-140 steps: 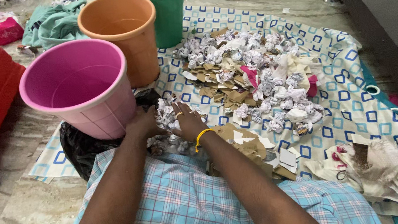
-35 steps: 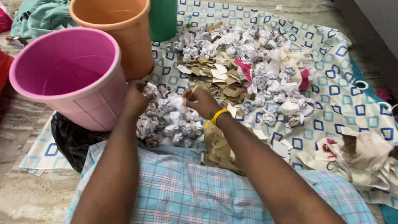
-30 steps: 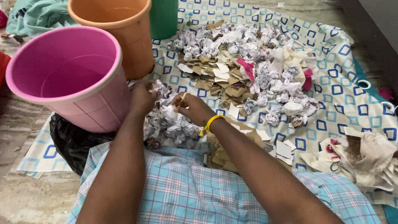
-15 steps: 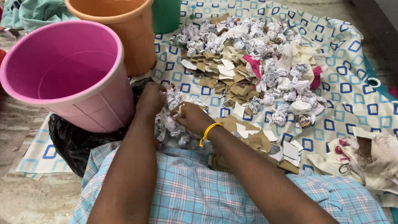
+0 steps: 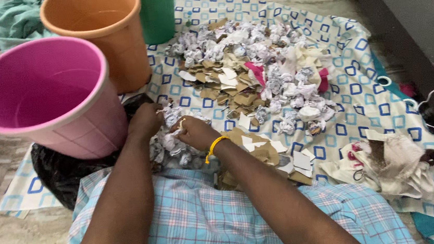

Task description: The person sits on the floor and sorts a pile of crumpled paper and cardboard pieces by hand. They pick up items, separate them into different piles, and occasionally place some into a nearby pink bucket.

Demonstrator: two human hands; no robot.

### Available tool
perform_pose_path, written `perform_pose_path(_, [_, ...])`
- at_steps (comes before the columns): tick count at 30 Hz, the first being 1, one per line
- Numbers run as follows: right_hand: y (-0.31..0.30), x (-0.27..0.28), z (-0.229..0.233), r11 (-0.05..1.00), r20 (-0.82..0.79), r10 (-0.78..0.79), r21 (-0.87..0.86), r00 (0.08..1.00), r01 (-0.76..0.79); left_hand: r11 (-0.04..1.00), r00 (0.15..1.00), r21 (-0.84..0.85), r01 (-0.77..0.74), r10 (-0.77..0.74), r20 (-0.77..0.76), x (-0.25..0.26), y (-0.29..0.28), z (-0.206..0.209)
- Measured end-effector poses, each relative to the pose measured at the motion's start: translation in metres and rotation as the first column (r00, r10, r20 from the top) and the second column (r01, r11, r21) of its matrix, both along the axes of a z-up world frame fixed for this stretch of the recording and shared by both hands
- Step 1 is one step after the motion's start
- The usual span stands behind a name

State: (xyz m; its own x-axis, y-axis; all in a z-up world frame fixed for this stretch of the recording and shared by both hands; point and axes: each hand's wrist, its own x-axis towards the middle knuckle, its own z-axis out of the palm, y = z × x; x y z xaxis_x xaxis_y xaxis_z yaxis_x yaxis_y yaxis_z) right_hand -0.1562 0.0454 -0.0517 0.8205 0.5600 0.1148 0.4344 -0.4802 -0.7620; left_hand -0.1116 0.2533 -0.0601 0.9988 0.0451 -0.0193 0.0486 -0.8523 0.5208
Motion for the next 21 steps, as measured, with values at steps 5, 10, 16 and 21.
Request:
perform_pose_path(5, [-0.017, 0.004, 0.005, 1.000, 0.039, 0.007, 0.005, 0.999, -0.007, 0.998, 0.991, 0.056, 0.036, -0.043, 0.127, -0.009, -0.011, 0.014])
perform_pose_path(10, [-0.060, 0.020, -0.001, 0.996, 0.080, -0.080, 0.057, 0.994, 0.075, 0.987, 0.975, 0.114, 0.114, -0.134, 0.180, -0.013, -0.031, 0.026])
perform_pose_path(16, [-0.151, 0.038, -0.023, 0.947, 0.022, -0.320, -0.009, 0.947, 0.320, 0.935, 0.909, 0.208, 0.289, -0.336, 0.247, 0.005, -0.078, 0.031])
perform_pose_path(21, [-0.249, 0.036, -0.042, 0.901, 0.233, -0.427, 0.023, 0.874, 0.434, 0.916, 0.867, -0.067, 0.395, -0.348, 0.355, 0.022, -0.160, 0.011])
